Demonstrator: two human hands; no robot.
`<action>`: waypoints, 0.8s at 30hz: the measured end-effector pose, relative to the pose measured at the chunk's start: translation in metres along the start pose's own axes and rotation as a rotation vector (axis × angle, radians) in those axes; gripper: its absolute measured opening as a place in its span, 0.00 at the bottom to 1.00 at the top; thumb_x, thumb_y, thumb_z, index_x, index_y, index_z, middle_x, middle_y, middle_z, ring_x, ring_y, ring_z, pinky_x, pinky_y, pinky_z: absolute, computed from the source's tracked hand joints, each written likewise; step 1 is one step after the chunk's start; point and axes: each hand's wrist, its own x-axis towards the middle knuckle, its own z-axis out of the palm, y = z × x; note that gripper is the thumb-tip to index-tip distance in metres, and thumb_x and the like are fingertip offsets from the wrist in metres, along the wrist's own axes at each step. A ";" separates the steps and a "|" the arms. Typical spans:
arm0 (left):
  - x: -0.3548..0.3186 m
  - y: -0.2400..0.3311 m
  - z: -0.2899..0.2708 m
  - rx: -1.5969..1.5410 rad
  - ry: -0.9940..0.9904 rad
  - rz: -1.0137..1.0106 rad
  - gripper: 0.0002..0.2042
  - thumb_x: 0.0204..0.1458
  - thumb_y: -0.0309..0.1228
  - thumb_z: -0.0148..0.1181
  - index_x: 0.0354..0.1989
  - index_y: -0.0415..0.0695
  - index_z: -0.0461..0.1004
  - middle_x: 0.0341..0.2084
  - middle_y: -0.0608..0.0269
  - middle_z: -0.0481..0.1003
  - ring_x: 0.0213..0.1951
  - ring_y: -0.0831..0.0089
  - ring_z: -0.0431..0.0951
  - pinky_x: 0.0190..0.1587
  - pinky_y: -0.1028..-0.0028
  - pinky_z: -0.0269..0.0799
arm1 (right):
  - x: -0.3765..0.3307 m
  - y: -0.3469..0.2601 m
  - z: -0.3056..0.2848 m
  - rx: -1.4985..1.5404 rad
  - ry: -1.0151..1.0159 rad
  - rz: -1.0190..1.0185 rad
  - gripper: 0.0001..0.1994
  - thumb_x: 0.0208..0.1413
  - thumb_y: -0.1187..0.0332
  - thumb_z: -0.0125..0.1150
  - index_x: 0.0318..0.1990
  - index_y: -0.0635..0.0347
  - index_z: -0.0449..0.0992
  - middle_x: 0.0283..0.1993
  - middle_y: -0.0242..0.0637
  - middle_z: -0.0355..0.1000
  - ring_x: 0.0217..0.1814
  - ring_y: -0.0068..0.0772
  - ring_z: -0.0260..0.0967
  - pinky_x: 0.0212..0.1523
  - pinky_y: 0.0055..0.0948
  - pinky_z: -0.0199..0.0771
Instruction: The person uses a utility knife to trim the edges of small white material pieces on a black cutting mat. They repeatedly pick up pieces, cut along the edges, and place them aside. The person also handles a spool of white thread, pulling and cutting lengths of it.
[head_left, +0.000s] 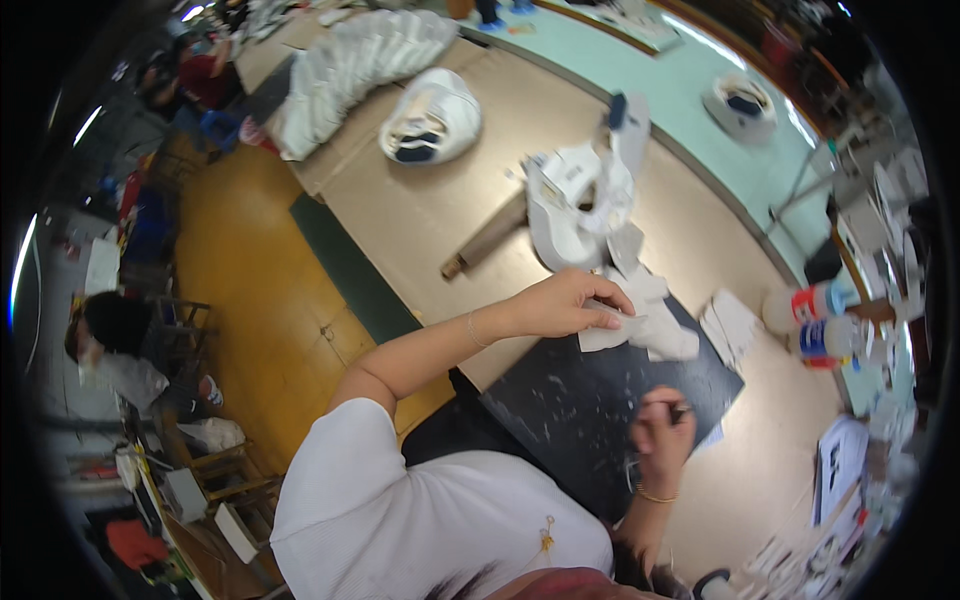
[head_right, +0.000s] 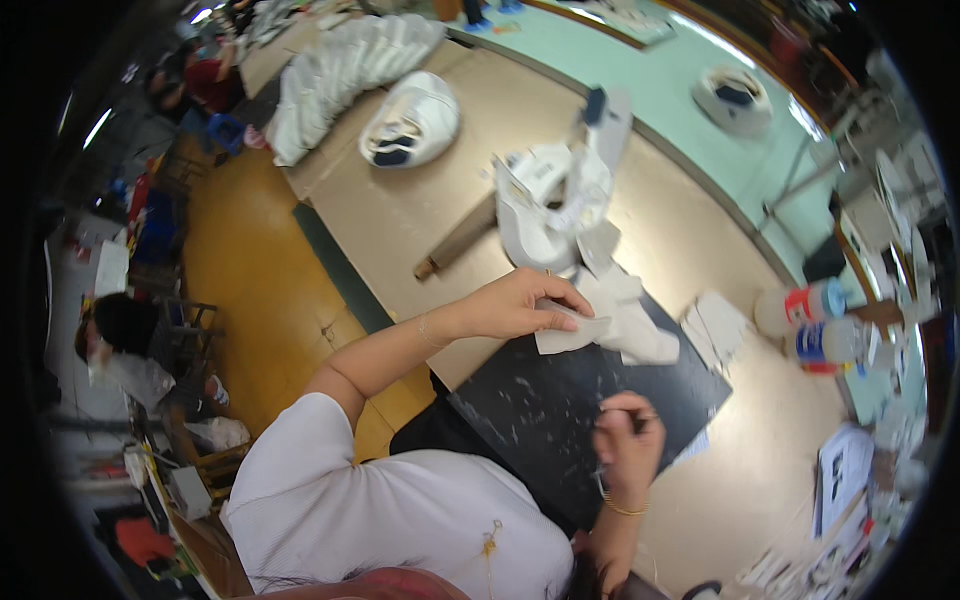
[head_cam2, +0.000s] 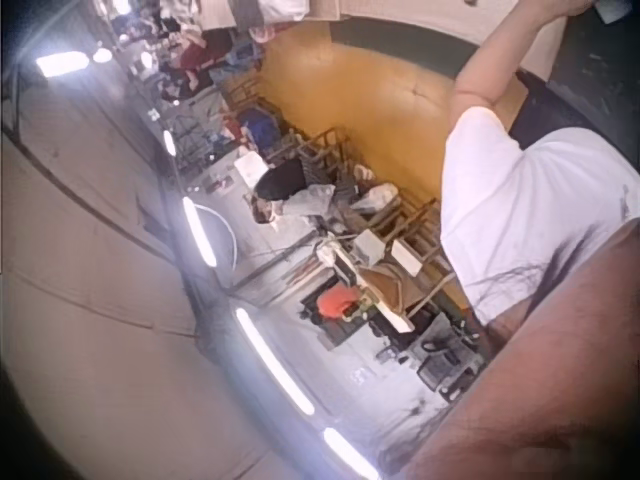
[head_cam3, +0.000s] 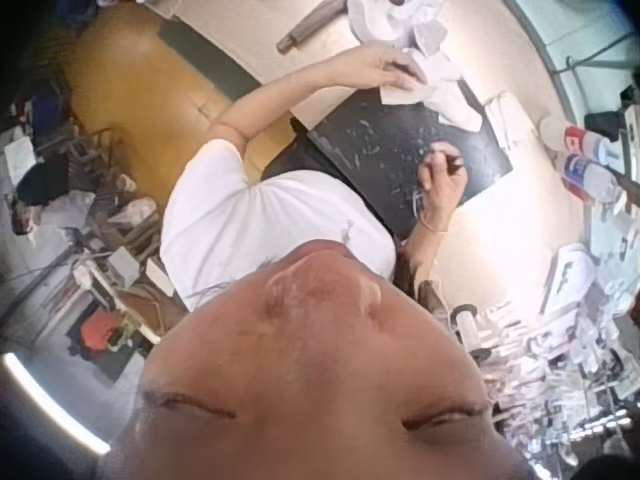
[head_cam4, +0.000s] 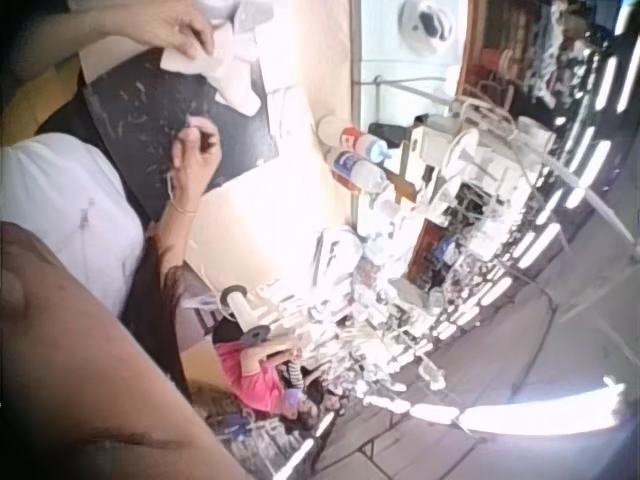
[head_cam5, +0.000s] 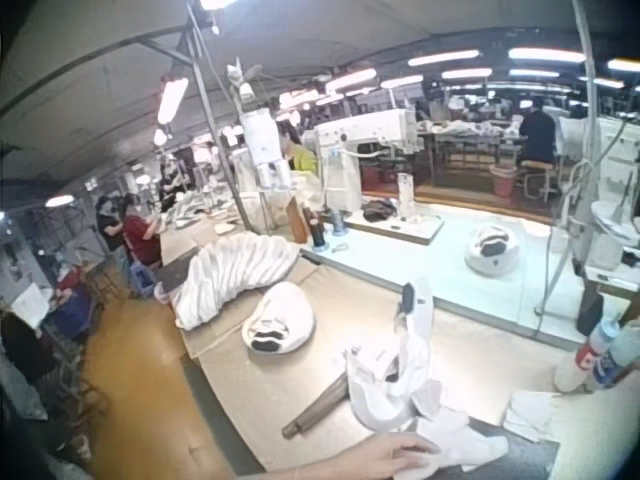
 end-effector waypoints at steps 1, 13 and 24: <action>0.000 0.013 0.011 0.028 -0.053 -0.013 0.13 0.57 0.28 0.67 0.50 0.41 0.81 0.43 0.59 0.83 0.45 0.70 0.82 0.51 0.70 0.75 | -0.018 -0.001 -0.033 0.070 0.151 -0.017 0.05 0.64 0.73 0.63 0.41 0.65 0.75 0.34 0.33 0.68 0.15 0.15 0.55 0.13 0.17 0.52; 0.033 -0.023 0.033 -0.077 0.028 -0.302 0.09 0.59 0.31 0.67 0.42 0.38 0.81 0.35 0.66 0.80 0.36 0.81 0.78 0.43 0.78 0.73 | -0.050 -0.021 -0.057 -0.293 0.314 0.007 0.09 0.71 0.67 0.55 0.43 0.64 0.76 0.42 0.39 0.79 0.18 0.14 0.64 0.17 0.15 0.59; 0.020 -0.021 0.025 0.008 0.173 -0.177 0.08 0.59 0.25 0.65 0.45 0.36 0.79 0.34 0.65 0.79 0.36 0.81 0.77 0.41 0.79 0.73 | 0.046 -0.005 0.005 -0.719 0.193 -0.056 0.13 0.74 0.63 0.49 0.43 0.65 0.69 0.64 0.42 0.75 0.21 0.26 0.75 0.28 0.26 0.75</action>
